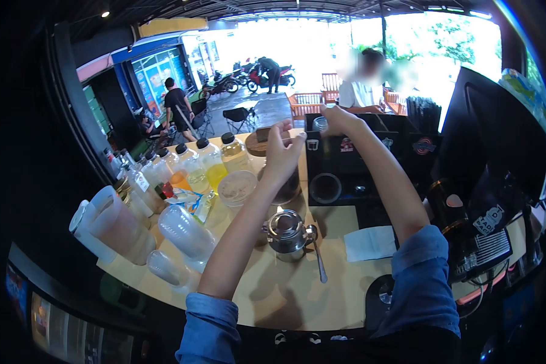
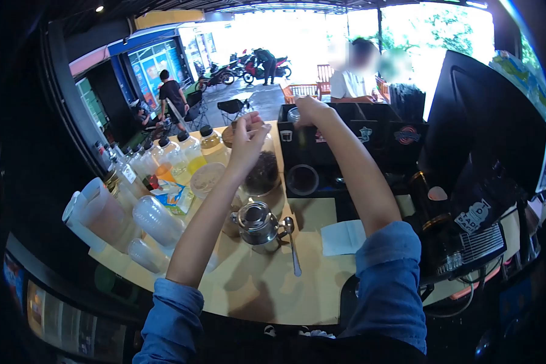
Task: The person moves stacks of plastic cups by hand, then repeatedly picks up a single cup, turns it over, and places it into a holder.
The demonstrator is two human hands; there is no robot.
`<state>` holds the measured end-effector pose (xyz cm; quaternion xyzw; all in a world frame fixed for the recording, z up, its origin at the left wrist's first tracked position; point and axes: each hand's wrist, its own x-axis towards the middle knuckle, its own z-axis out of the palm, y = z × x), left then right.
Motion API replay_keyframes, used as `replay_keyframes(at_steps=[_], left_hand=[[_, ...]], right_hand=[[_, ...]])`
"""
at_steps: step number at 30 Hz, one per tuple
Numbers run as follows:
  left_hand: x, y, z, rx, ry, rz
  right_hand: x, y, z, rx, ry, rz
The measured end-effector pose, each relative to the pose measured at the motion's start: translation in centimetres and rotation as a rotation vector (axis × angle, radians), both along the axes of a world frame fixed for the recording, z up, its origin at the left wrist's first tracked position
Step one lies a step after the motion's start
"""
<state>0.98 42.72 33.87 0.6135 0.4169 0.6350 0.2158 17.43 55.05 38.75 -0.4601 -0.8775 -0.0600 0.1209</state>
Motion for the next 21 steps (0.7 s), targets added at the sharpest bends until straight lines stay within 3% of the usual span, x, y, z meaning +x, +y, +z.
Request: replay_keyframes(at_steps=[6,10,11,13,17,19,21], left_hand=[[0.8,-3.5,0.5,0.096,0.155,0.029],[0.8,-6.6,1.3,0.123,0.284,0.053],[0.6,-7.5,1.4,0.203,0.420,0.145],[-0.7,-10.3,2.0,0.279,0.557,0.243],[-5.3,-18.5,2.0,0.204,0.612,0.148],[-8.8,-22.9,1.1,0.147,0.663,0.050],[-12.7,-27.2,-0.8,0.170,0.564,-0.022]], right_hand=[[-0.1,-2.3,1.2,0.115,-0.111,-0.044],[-1.2,-8.0,3.4,0.303,-0.035,-0.133],[-1.8,-9.3,3.8,0.352,0.013,-0.144],[-3.3,-12.4,4.3,0.437,0.033,-0.081],[-8.1,-20.6,4.9,0.527,0.163,0.015],[-11.0,-24.5,4.5,0.556,0.356,0.164],[-14.5,-29.3,3.0,0.373,0.535,0.293]])
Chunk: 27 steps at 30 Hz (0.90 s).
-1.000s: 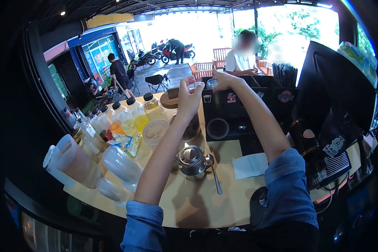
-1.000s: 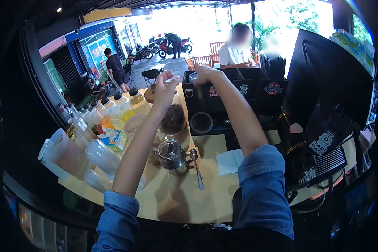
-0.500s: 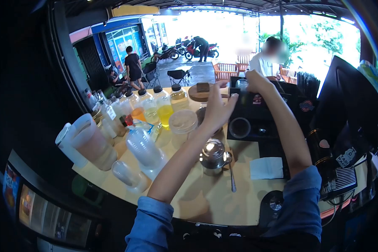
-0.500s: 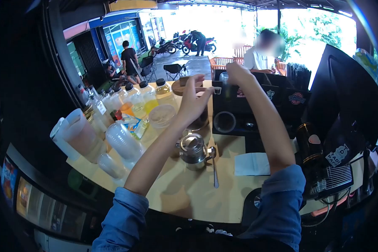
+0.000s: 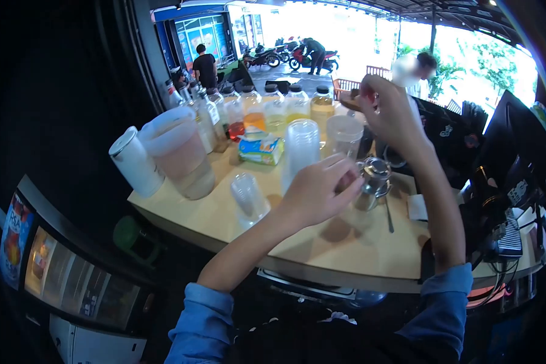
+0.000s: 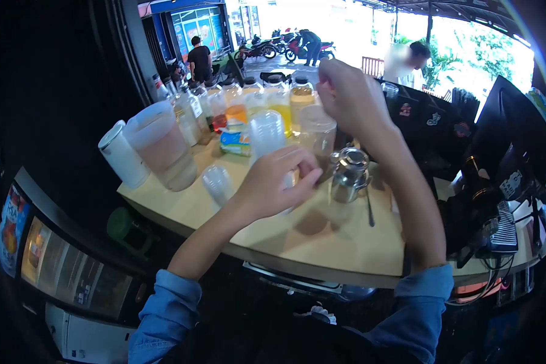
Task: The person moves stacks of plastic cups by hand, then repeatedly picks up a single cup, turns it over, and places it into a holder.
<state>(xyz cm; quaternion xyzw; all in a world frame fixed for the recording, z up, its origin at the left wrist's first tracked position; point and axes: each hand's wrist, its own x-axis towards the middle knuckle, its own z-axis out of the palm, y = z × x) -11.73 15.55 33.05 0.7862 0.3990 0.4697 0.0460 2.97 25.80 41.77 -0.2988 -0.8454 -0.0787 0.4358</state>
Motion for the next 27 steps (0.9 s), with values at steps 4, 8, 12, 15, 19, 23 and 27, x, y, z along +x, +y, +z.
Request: replay_keyframes(at_steps=[4,8,12,15,19,23,27], left_hand=[[-9.6,-4.9,-8.2,0.277,-0.236,0.029],[-17.3,-4.4,-16.8,0.198,-0.700,0.244],[-19.7,-4.0,-19.6,-0.113,-0.342,0.255],[-19.7,-2.9,-20.7,-0.199,-0.291,0.015],[-19.0,-3.4,-19.8,-0.445,-0.220,0.221],[-18.6,-3.9,-19.2,-0.438,-0.217,0.305],[-18.8,-3.9,-19.3,-0.446,-0.193,0.317]], right_hand=[[-6.4,-8.4,-6.1,-0.200,-0.106,0.229],[-11.5,-9.8,-15.7,-0.553,0.022,0.391],[-16.4,-8.6,-25.3,-0.544,0.205,0.309],[-18.6,-8.4,-27.6,-0.592,0.274,0.250],[-19.3,-8.3,-28.3,-0.738,0.370,0.284],[-19.2,-9.1,-27.7,-0.768,0.371,0.193],[-19.0,-8.9,-28.3,-0.773,0.388,0.196]])
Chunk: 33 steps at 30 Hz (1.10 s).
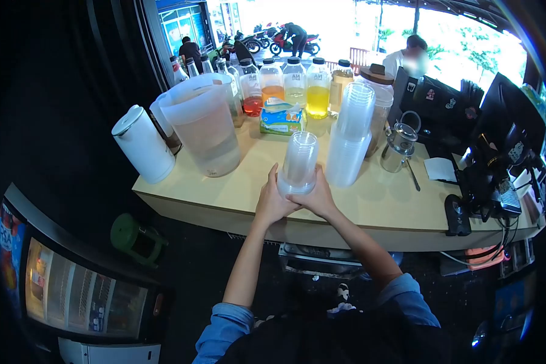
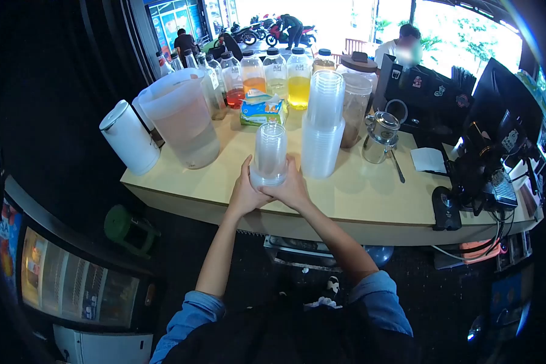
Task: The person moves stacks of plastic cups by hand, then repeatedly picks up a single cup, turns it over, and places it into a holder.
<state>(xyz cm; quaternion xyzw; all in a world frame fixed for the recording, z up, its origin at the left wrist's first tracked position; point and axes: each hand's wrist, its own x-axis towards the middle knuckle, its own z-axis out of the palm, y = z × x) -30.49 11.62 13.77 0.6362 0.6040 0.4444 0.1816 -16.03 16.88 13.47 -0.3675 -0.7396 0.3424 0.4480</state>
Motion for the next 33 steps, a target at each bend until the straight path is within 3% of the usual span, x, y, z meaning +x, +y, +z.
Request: replay_keyframes(at_steps=[12,18,21,23,27,29,33], left_hand=[[0.5,-0.8,1.7,-0.038,-0.036,0.039],[-0.1,0.1,-0.7,0.193,0.067,0.056],[-0.5,0.2,-0.9,0.196,-0.075,0.001],[-0.5,-0.1,-0.4,0.030,-0.079,-0.011],[-0.1,-0.1,-0.3,0.029,0.037,0.023],[0.1,0.1,-0.5,0.078,0.222,0.131],[0.4,-0.1,0.3,-0.002,0.180,0.157]], right_hand=[[-0.5,0.2,2.9,-0.025,0.099,0.079],[-0.3,0.2,4.3,-0.054,0.105,0.158],[0.2,-0.2,3.1,-0.043,0.007,0.141],[0.2,-0.1,2.6,-0.034,0.035,0.137],[0.0,-0.6,5.3,-0.032,0.167,0.145],[0.2,0.1,7.2,0.031,0.159,0.136],[1.4,-0.6,11.8,0.071,0.147,0.176]])
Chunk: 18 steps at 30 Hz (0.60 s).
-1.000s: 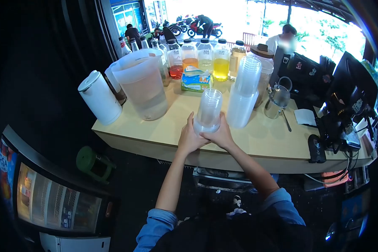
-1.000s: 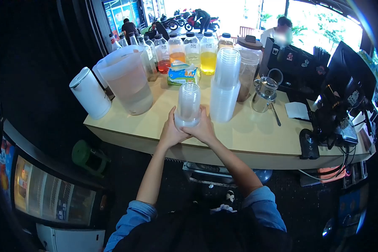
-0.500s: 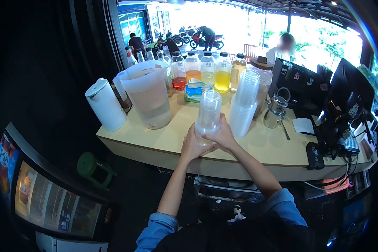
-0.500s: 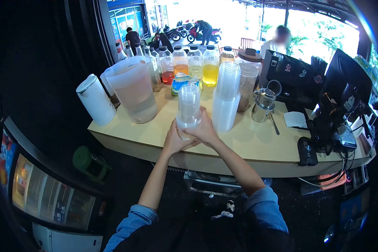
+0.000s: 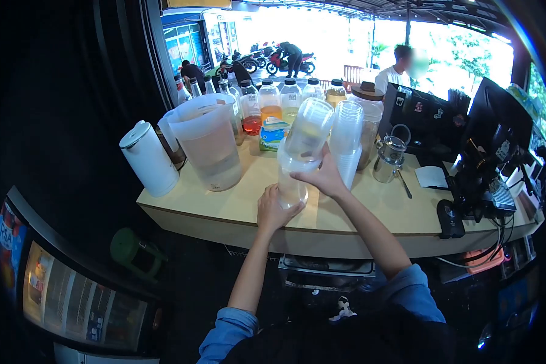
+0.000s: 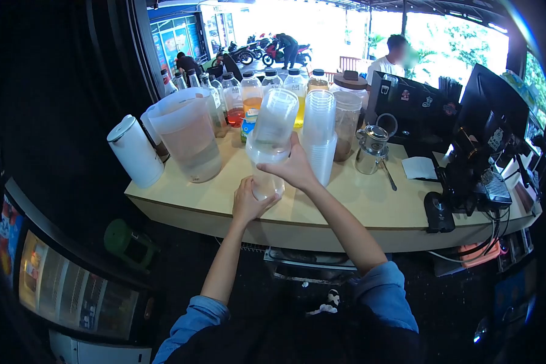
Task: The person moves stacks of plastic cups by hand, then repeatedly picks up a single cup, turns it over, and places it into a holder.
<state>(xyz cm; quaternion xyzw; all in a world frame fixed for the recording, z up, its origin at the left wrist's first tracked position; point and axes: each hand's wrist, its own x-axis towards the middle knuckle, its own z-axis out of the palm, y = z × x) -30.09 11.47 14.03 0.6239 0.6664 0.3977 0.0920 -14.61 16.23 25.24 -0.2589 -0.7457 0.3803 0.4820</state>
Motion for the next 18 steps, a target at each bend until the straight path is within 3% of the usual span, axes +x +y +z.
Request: replay_keyframes(at_steps=[2,3,4,5,6,7,8,10,12,13,15,18], left_hand=[[-0.2,0.1,-0.5,0.128,0.120,0.031],[-0.5,0.2,-1.0,0.127,0.116,0.034],[-1.0,0.4,-1.3,0.271,-0.144,-0.004],[-1.4,0.7,-1.6,0.416,-0.403,-0.043],[-1.5,0.5,-0.8,0.425,-0.401,-0.041],[-1.3,-0.2,0.6,0.508,-0.608,-0.137],[-1.1,-1.2,1.8,0.582,-0.817,-0.233],[-0.6,-2.8,4.5,0.525,-0.935,-0.306],[-0.2,-3.7,5.7,0.449,-1.252,-0.707],[-0.3,-4.7,6.7,0.330,-1.278,-0.786],[-0.6,-5.5,6.3,0.305,-1.290,-0.757],[-0.6,-6.5,6.1,0.310,-1.321,-0.716]], right_hand=[[0.9,0.1,0.0,-0.023,0.036,0.082],[1.5,-0.1,-0.1,-0.175,0.065,0.186],[2.1,-0.2,-0.2,-0.322,0.093,0.292],[2.8,-0.3,-0.6,-0.316,0.088,0.297],[3.6,-0.4,-1.2,-0.387,0.095,0.486],[4.2,-0.3,-1.8,-0.458,0.102,0.674],[4.6,-0.1,-2.5,-0.457,0.102,0.676],[4.9,0.0,-4.1,-0.633,0.164,1.095],[4.8,-0.3,-5.1,-0.605,0.121,1.139],[4.7,-0.6,-5.5,-0.706,0.137,1.177],[4.7,-1.2,-5.9,-0.815,0.158,1.216],[4.6,-2.5,-4.8,-0.967,0.147,1.091]])
